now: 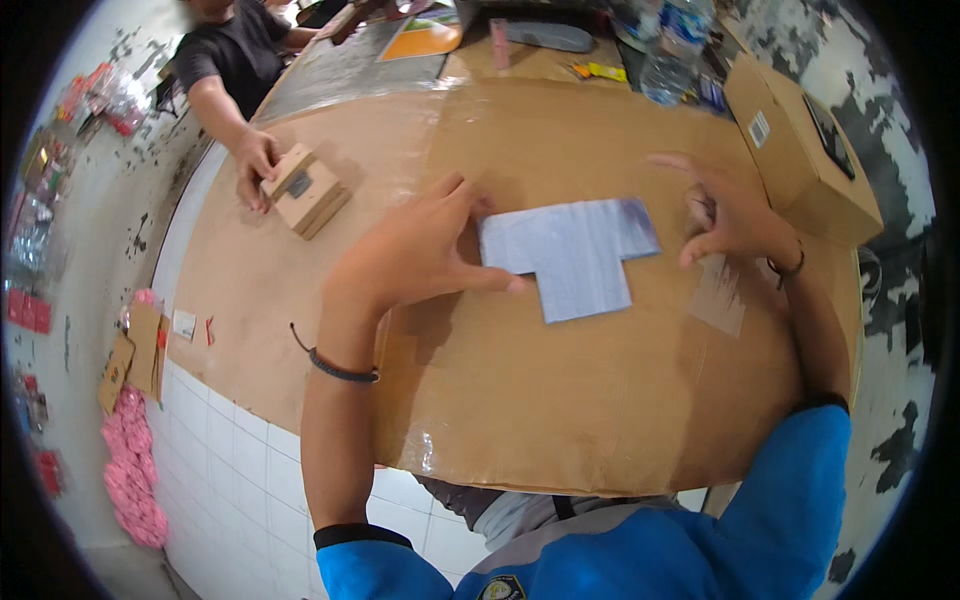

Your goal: The person sorts through a stack of clear plastic T-shirt-shaped sleeves on a table. They handle the sleeves one at a time, checking them against a wooden jig and then placing them into a organized pile on the table.

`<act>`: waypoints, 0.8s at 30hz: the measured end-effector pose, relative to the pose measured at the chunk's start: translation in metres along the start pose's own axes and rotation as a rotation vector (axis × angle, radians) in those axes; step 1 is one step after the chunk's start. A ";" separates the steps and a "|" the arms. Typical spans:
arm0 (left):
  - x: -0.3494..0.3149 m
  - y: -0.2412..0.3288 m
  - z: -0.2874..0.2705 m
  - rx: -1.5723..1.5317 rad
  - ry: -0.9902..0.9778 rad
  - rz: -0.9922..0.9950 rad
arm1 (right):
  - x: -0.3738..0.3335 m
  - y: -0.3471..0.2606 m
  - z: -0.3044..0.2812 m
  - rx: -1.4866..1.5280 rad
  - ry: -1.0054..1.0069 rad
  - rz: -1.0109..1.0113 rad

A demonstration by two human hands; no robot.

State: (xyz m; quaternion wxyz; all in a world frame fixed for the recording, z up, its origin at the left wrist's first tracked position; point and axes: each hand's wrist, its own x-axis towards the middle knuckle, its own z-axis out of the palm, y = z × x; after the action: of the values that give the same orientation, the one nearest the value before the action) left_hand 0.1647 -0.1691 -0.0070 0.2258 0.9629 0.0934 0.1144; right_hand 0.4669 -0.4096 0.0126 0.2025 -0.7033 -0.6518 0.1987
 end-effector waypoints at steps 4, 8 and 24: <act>0.008 0.021 -0.023 -0.180 -0.008 0.040 | 0.003 -0.058 -0.014 -0.094 0.015 -0.033; 0.006 0.028 -0.031 -0.343 -0.074 0.110 | 0.048 -0.111 0.005 -0.365 0.098 -0.350; -0.102 -0.078 -0.115 -0.377 0.090 -0.646 | 0.302 -0.154 0.080 0.078 -0.336 -0.515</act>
State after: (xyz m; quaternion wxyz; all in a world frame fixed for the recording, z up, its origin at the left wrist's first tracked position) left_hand 0.0271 -0.0761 0.0394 0.4190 0.8195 0.3793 0.0949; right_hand 0.3160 -0.0959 0.0242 0.1621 -0.4642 -0.8248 0.2793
